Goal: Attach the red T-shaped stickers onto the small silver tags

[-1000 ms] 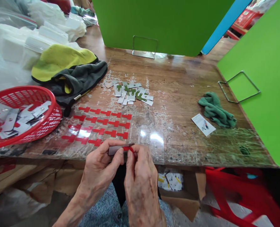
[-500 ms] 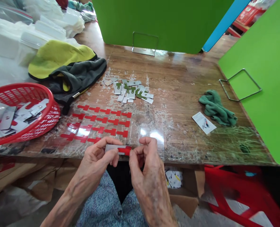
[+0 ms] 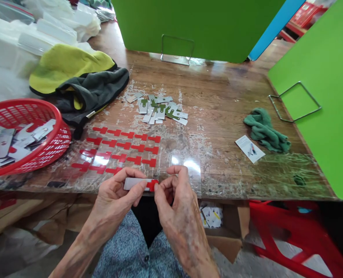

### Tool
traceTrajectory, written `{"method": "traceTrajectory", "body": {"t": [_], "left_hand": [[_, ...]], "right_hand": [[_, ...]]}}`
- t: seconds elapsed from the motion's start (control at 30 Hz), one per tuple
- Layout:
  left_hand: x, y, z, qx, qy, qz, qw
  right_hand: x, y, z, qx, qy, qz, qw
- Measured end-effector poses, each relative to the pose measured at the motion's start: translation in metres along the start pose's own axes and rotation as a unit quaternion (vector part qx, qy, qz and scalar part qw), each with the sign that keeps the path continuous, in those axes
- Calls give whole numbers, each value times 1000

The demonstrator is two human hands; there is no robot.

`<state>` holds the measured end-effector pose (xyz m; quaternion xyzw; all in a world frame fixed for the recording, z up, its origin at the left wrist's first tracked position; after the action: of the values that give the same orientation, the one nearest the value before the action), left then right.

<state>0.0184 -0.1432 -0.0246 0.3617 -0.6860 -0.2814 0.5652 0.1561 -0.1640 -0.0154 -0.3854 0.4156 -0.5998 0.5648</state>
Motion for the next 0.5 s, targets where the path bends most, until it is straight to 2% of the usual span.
{"method": "traceTrajectory", "body": {"t": [0.27,0.4,0.5], "left_hand": [[1,1,1,-22,-5,-5,1000],[2,3,2,-46,-12,-30,998],[3,2,3,-76,3,-61,995]], "right_hand": [[1,1,-3,0,-6,-2,1000],[0,0,-5,6,1,6,1000],[0,-4,-6,22,10,18,1000]]}}
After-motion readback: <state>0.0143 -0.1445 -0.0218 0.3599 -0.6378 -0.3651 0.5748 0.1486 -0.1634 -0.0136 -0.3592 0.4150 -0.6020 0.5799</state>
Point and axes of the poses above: each hand's wrist, its own x-axis away from the middle knuckle, its own z-axis out of the back of the hand, y = z × x, the point moved 3 cm from there along -x, towards the middle knuckle, and after that the axes turned 12 degrees about z, right-handed, at the moved point
